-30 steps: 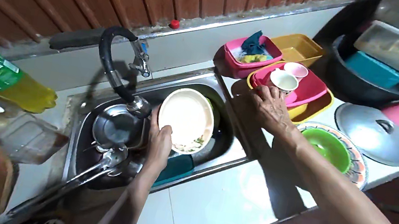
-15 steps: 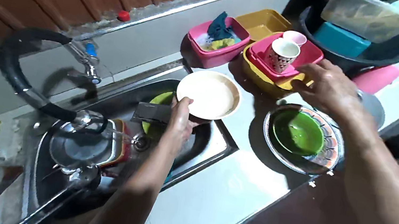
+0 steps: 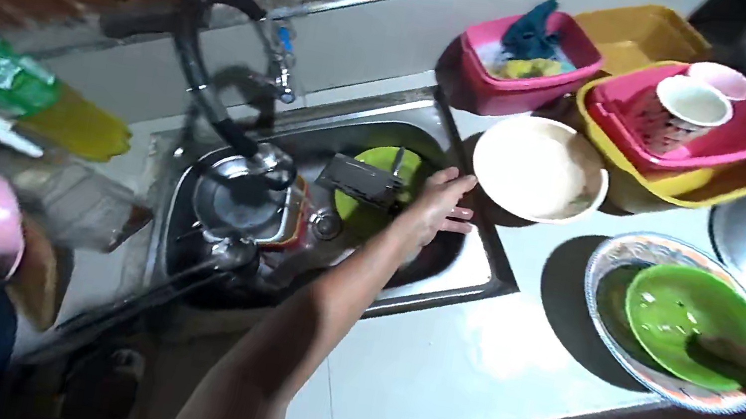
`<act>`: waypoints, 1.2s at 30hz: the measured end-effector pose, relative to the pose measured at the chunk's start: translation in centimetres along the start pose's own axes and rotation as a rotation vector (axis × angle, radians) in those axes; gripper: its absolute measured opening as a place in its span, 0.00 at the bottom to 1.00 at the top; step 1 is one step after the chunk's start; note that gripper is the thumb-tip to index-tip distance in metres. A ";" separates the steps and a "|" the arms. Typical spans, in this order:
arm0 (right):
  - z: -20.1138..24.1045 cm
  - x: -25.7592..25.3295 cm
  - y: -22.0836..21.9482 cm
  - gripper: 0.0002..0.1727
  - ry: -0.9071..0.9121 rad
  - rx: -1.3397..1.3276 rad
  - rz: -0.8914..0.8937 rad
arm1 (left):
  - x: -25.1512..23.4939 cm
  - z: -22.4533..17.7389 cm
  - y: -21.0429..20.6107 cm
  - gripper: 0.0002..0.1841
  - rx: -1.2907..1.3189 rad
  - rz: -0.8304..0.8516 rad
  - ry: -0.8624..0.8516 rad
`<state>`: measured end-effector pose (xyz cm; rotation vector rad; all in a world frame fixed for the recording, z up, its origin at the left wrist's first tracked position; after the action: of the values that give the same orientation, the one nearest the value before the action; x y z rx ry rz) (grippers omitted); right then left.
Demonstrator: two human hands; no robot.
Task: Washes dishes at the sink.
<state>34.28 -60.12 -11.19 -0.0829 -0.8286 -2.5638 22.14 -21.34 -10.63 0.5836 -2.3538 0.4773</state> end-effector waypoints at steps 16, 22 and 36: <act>18.1 -1.4 -15.9 0.18 0.424 -0.068 0.474 | 5.7 2.4 19.7 0.06 0.395 -0.526 -0.158; 22.6 -3.2 -29.8 0.26 0.292 -0.149 0.550 | 10.2 4.8 20.5 0.35 0.097 -0.385 0.012; 22.5 -4.9 -38.0 0.21 0.134 -0.456 0.791 | 11.3 6.1 21.4 0.29 0.264 -0.592 -0.141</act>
<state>20.65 -17.93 -14.30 -0.3063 -0.0904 -1.9147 0.17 -9.52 -11.31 1.4197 -2.1111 0.4795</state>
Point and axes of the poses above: each hand's wrist, its own x-axis away from the middle knuckle, its own y-axis out of the back of the hand, z = x × y, the point moved 1 cm from there along -x, towards the middle knuckle, and after that the axes turned 11 degrees about y, right-handed, at the moved point
